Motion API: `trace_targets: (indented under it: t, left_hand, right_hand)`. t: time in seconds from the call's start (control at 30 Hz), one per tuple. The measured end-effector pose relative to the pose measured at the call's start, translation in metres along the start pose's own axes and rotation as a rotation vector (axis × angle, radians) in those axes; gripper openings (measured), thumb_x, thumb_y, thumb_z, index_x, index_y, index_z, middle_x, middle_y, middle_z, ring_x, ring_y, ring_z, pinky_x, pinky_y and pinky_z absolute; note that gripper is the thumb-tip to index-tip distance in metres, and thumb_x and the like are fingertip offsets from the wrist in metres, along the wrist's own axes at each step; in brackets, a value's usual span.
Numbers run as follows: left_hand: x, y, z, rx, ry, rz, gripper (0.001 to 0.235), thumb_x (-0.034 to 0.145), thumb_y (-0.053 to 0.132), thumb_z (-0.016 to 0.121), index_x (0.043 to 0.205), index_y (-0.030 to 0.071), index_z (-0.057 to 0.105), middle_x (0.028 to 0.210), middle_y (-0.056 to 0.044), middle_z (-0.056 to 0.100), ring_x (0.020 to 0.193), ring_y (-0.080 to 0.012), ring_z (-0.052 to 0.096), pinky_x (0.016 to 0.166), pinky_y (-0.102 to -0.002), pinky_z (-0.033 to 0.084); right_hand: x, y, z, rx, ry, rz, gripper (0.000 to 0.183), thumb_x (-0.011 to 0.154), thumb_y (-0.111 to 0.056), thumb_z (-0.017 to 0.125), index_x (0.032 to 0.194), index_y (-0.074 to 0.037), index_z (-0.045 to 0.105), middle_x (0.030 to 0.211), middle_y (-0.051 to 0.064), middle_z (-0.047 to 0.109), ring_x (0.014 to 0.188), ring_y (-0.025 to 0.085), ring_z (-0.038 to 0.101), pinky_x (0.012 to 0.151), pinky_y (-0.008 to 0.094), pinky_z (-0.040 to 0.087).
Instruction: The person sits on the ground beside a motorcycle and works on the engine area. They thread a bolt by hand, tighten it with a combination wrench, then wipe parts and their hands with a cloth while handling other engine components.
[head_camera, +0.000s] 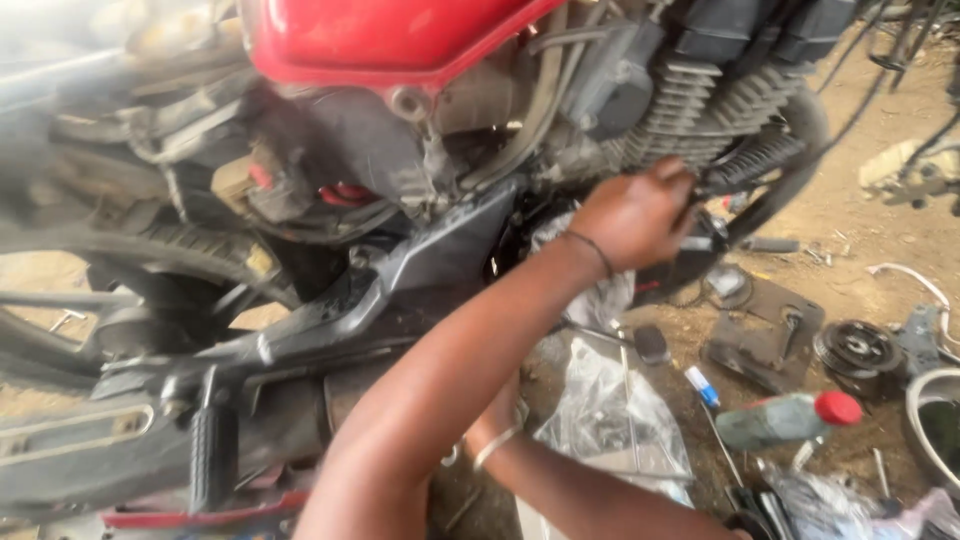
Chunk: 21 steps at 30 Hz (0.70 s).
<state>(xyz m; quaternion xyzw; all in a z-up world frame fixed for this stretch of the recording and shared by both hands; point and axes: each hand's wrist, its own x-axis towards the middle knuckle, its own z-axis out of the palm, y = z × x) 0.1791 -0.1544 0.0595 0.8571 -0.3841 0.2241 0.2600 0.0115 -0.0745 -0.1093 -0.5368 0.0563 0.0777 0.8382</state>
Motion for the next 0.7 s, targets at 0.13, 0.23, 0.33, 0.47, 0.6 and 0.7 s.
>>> trace_targets:
  t: [0.13,0.23,0.33,0.47,0.6,0.7]
  left_hand:
    - [-0.004,0.025,-0.027,0.213,-0.060,-0.084,0.045,0.095,0.042,0.062,0.109,0.000,0.067,0.124,-0.019,0.063,0.082,-0.0298,0.073,0.069,-0.040,0.063]
    - [-0.028,0.042,-0.059,0.251,-0.206,-0.208,0.073,0.085,0.065,0.065,0.122,0.002,0.061,0.125,-0.020,0.062,0.093,-0.0345,0.071,0.076,-0.046,0.060]
    - [-0.071,0.035,-0.083,0.208,-0.186,-0.306,0.069,0.084,0.060,0.066,0.130,0.009,0.061,0.123,-0.017,0.066,0.099,-0.0344,0.070,0.082,-0.046,0.058]
    - [-0.140,0.015,-0.099,0.112,-0.016,-0.451,0.031,0.094,0.028,0.064,0.120,0.013,0.072,0.119,-0.013,0.073,0.099,-0.0315,0.073,0.090,-0.043,0.058]
    - [-0.179,0.034,-0.098,0.130,-0.258,-0.679,0.033,0.098,0.020,0.057,0.128,0.020,0.070,0.114,-0.015,0.075,0.096,-0.0304,0.075,0.092,-0.042,0.058]
    - [-0.189,0.052,-0.097,0.157,-0.553,-0.801,0.054,0.097,0.013,0.052,0.148,0.028,0.047,0.112,-0.019,0.075,0.094,-0.0318,0.076,0.087,-0.042,0.061]
  right_hand:
    - [0.015,0.003,-0.025,-0.045,-0.076,0.008,0.027,0.103,-0.023,0.057,0.118,-0.001,0.056,0.101,0.008,0.064,0.086,0.018,0.061,0.070,0.035,0.051]
    - [0.022,0.007,-0.036,0.025,-0.074,0.120,0.030,0.109,-0.033,0.051,0.105,-0.004,0.061,0.081,0.006,0.059,0.065,0.017,0.054,0.054,0.036,0.045]
    - [0.020,-0.056,-0.050,-0.084,-0.086,0.324,0.039,0.109,-0.040,0.047,0.092,-0.008,0.060,0.065,0.002,0.050,0.049,0.015,0.044,0.042,0.034,0.037]
    - [0.040,-0.118,-0.094,-0.469,-0.324,0.514,0.038,0.107,-0.037,0.043,0.088,-0.006,0.056,0.058,-0.001,0.043,0.044,0.013,0.035,0.040,0.030,0.033]
    - [0.033,-0.160,-0.088,-0.716,-0.479,0.527,0.045,0.107,-0.041,0.035,0.092,-0.005,0.057,0.056,-0.003,0.038,0.043,0.011,0.033,0.040,0.029,0.032]
    - [0.035,-0.177,-0.087,-0.857,-0.547,0.573,0.055,0.107,-0.048,0.030,0.098,-0.005,0.062,0.054,-0.006,0.035,0.043,0.009,0.030,0.040,0.026,0.030]
